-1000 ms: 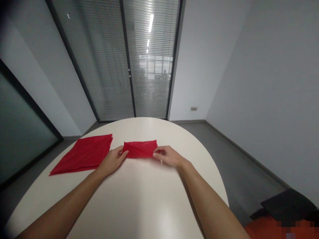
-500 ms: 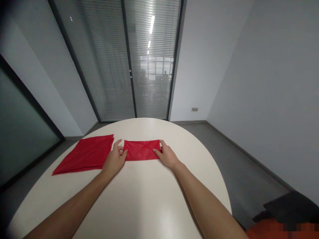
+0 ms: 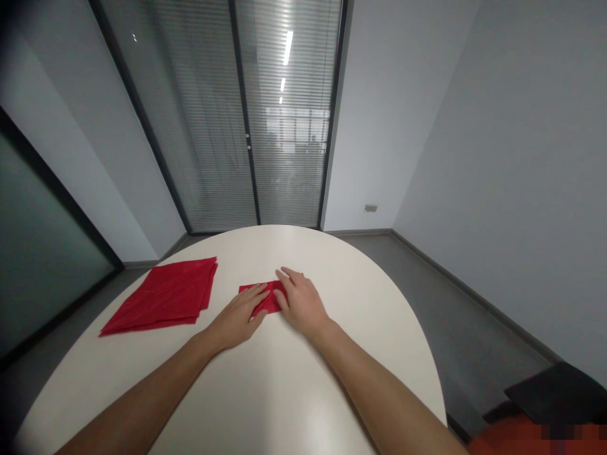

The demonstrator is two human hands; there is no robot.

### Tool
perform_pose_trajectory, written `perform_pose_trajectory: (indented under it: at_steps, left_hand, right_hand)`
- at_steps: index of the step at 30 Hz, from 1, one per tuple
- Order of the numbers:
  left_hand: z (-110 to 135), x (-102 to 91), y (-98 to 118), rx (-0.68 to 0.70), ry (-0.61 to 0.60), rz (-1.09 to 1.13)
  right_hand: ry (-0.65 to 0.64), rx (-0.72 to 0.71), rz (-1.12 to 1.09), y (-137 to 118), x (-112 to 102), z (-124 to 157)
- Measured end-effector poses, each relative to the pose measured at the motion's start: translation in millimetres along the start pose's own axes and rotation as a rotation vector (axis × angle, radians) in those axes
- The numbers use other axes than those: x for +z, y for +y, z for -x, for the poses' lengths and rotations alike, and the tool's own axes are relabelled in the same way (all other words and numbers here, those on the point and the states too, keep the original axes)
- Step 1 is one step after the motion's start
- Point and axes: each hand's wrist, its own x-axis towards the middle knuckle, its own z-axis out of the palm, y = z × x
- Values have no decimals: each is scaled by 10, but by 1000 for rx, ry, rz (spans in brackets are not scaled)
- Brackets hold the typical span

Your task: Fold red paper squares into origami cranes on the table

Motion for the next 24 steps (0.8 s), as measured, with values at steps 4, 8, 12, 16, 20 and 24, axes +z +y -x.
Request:
perform_pose_trajectory:
  at_steps: [4, 8, 12, 16, 20, 24]
  left_hand:
    - [-14, 7, -22, 30, -33, -12]
    - [-40, 49, -23, -111, -29, -121]
    - [-59, 62, 22, -281, -44, -269]
    - [-58, -11, 154, -411, 89, -393]
    - [-44, -90, 280, -56, 45, -262]
    - [-30, -60, 288, -74, -77, -200]
  right_hand:
    - [-281, -19, -70, -105, 150, 57]
    - [-416, 51, 1, 66, 127, 44]
    - [-476, 149, 82, 213, 39, -4]
    - [-472, 197, 128, 182, 28, 10]
    - [-388, 191, 210, 73, 6, 51]
    - [-345, 143, 224, 40, -71, 64]
